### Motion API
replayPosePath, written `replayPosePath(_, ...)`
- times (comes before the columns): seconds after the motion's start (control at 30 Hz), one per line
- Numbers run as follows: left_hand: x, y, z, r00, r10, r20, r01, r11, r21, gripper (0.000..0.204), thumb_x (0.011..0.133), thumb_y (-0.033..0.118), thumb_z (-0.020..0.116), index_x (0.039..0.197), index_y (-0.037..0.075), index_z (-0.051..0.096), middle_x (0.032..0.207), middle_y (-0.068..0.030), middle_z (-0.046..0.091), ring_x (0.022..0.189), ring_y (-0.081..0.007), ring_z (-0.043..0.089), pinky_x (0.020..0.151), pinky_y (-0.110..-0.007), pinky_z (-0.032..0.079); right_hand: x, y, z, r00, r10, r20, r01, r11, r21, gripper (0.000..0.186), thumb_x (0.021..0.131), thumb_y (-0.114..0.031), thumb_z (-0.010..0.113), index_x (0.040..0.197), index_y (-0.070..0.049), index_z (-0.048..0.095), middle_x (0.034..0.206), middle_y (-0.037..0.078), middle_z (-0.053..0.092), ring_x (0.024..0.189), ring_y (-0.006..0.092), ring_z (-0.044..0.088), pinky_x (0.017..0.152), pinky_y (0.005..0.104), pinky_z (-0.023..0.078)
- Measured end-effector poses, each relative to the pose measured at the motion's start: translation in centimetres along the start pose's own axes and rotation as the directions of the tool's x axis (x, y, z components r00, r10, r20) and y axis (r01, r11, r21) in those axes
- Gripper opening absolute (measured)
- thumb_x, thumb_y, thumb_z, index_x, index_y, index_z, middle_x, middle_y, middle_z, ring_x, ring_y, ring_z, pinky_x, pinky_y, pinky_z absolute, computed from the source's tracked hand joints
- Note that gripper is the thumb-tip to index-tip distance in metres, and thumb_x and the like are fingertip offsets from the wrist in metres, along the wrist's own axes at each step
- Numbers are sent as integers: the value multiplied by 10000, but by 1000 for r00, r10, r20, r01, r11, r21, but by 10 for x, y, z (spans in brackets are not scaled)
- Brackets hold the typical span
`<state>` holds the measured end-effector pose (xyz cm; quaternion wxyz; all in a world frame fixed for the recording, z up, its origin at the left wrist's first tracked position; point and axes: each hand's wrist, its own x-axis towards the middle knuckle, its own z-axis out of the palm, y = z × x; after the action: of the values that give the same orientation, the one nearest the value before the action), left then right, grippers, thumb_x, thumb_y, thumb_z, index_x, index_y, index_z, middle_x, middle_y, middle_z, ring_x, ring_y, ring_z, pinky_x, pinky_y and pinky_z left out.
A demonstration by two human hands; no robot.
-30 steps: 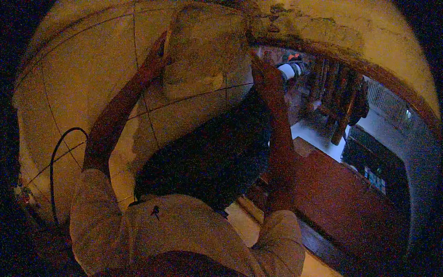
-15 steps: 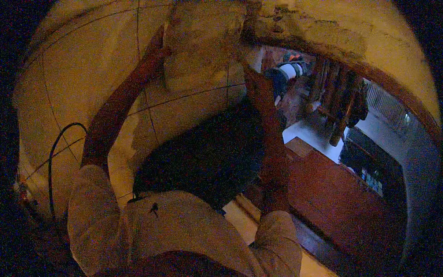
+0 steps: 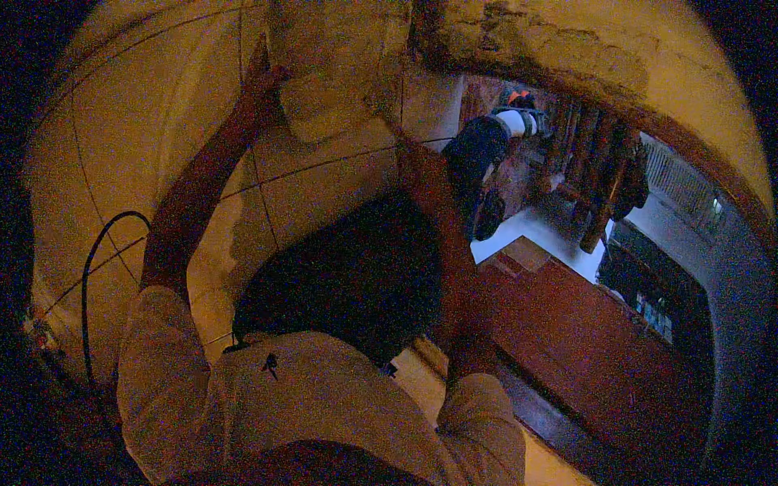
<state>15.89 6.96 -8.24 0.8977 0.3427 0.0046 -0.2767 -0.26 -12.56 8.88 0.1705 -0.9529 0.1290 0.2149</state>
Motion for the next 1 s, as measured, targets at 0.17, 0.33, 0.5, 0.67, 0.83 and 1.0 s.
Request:
replayPosePath(0.17,-12,10,13,999,44,-19,-44,998,36,846,717,54,587,1439,103,148,1349,-154,378,1197,-302,426,1004,-406,375,-6,-18,9,979,-201,-18,199,977,-82,422,902,-120,463,1323,-123,448,849,226,610,706,362,606,660,389,490)
replayPosePath(0.33,-18,18,18,970,-202,-135,197,979,-47,794,747,75,572,1426,142,165,1355,-142,372,1191,-308,433,969,-448,418,-9,-25,8,980,-197,-22,194,975,-107,450,886,-67,456,1333,-112,429,868,227,608,773,397,607,723,419,497)
replayPosePath(0.5,-7,13,20,997,-18,78,38,966,-254,735,762,71,557,1400,142,199,1321,-144,397,1180,-315,445,966,-464,429,-8,-31,5,977,-214,23,213,948,-235,474,845,-48,492,1311,-117,445,927,185,577,850,380,581,691,444,492)
replayPosePath(0.67,-5,2,5,990,-37,134,68,969,-238,692,773,38,536,1382,138,224,1301,-141,410,1183,-314,444,970,-481,427,-5,-40,11,962,-269,38,269,924,-271,544,790,-47,537,1316,-143,435,955,163,563,862,355,584,679,421,509)
replayPosePath(0.83,-7,-7,-6,985,136,104,-145,986,80,415,831,209,550,1197,55,431,1129,-135,520,1030,-299,534,886,-447,465,-7,-47,25,979,-161,124,203,785,-586,567,763,-50,557,1308,-167,454,956,138,573,783,301,612,616,395,530)
replayPosePath(1.0,-8,7,0,978,-22,209,120,873,-473,591,805,79,525,1344,84,282,1321,-137,399,1211,-319,428,983,-489,413,-17,-43,20,950,-309,38,293,847,-443,664,718,-61,589,1339,-227,425,957,101,592,732,288,621,602,393,537)
